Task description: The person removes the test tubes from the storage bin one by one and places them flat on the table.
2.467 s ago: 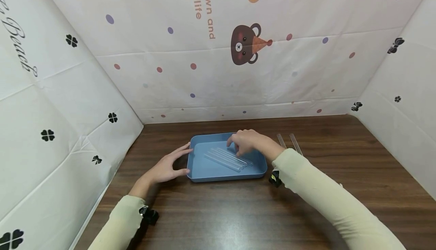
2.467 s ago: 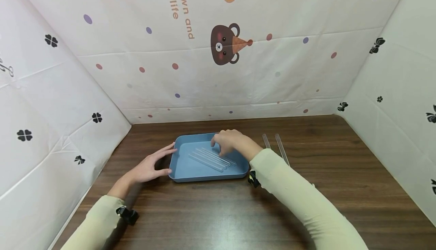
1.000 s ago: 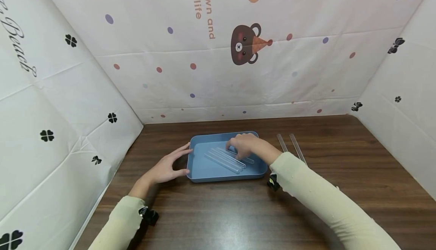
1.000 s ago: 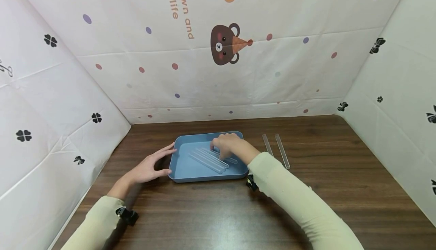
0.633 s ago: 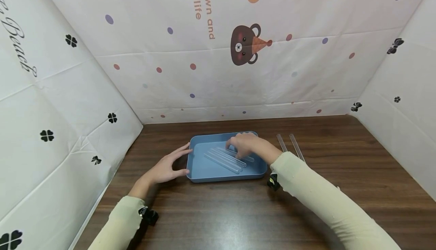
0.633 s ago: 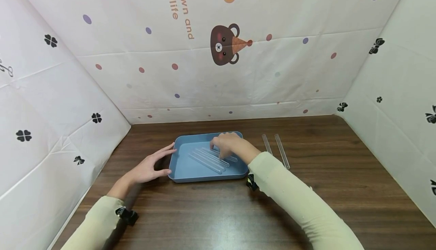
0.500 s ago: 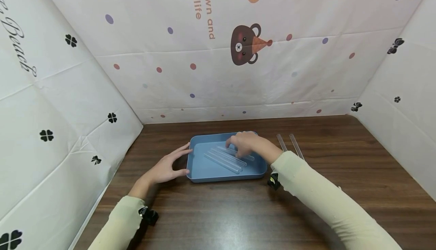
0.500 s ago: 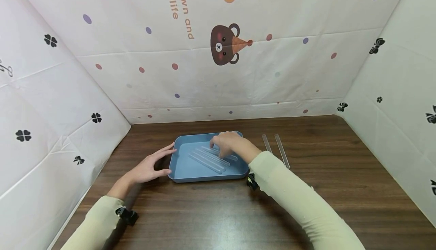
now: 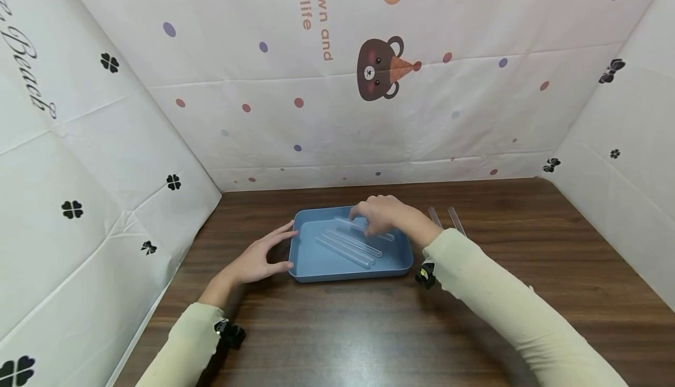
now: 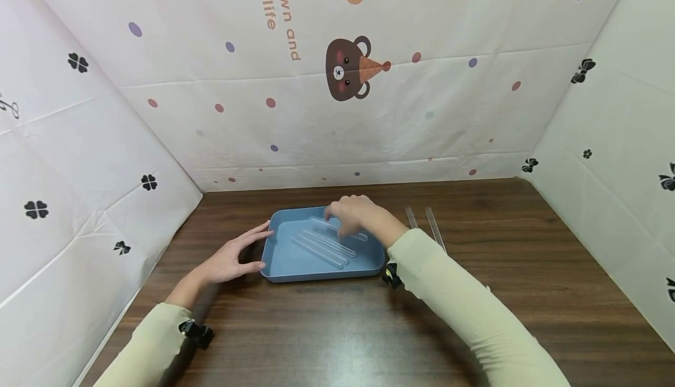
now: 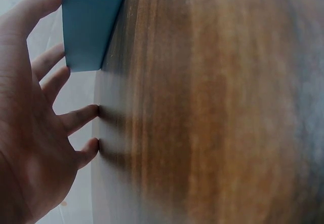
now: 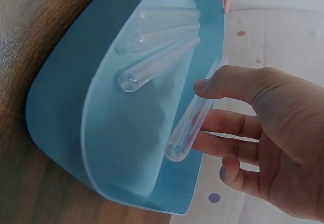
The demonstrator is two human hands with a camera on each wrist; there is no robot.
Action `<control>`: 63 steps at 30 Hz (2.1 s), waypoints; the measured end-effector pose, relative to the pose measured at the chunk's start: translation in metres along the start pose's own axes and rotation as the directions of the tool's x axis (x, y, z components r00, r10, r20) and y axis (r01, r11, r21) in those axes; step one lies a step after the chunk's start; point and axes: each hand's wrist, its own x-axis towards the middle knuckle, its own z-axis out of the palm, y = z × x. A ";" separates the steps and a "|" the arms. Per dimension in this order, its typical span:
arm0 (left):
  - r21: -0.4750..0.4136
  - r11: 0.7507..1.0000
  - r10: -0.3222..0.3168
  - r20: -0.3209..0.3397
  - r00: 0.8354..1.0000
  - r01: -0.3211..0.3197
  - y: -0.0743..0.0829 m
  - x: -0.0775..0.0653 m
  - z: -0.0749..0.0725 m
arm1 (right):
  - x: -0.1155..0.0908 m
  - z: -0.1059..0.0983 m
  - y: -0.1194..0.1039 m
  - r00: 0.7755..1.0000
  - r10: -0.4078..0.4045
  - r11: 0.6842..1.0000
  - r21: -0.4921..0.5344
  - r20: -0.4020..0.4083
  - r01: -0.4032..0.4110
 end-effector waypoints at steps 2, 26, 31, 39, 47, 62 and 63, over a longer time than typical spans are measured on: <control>-0.001 1.000 -0.003 0.000 1.000 0.003 0.000 0.000 0.000 | -0.001 0.000 0.001 1.000 0.001 1.000 0.009 0.004 -0.001; 0.005 1.000 0.011 0.004 1.000 -0.011 0.002 0.002 0.000 | -0.020 0.001 0.016 0.996 -0.022 0.998 0.061 -0.088 0.027; 0.003 1.000 0.006 0.002 1.000 -0.006 0.003 0.000 -0.001 | -0.025 0.000 0.019 0.994 -0.013 0.997 0.073 -0.113 0.021; -0.001 1.000 0.006 0.000 1.000 -0.006 0.004 -0.002 -0.001 | -0.037 0.002 0.031 0.991 0.011 0.995 0.105 -0.133 0.003; -0.006 1.000 0.003 -0.002 1.000 -0.003 0.003 -0.002 -0.001 | -0.050 0.001 0.047 0.987 0.038 0.992 0.127 -0.156 -0.018; 0.002 1.000 -0.001 0.001 1.000 0.001 0.002 -0.002 -0.001 | -0.075 -0.004 0.070 0.979 0.107 0.987 0.135 -0.175 -0.084; 0.003 1.000 -0.002 0.001 1.000 0.002 0.002 -0.002 -0.001 | -0.077 -0.003 0.072 0.978 0.112 0.987 0.137 -0.178 -0.088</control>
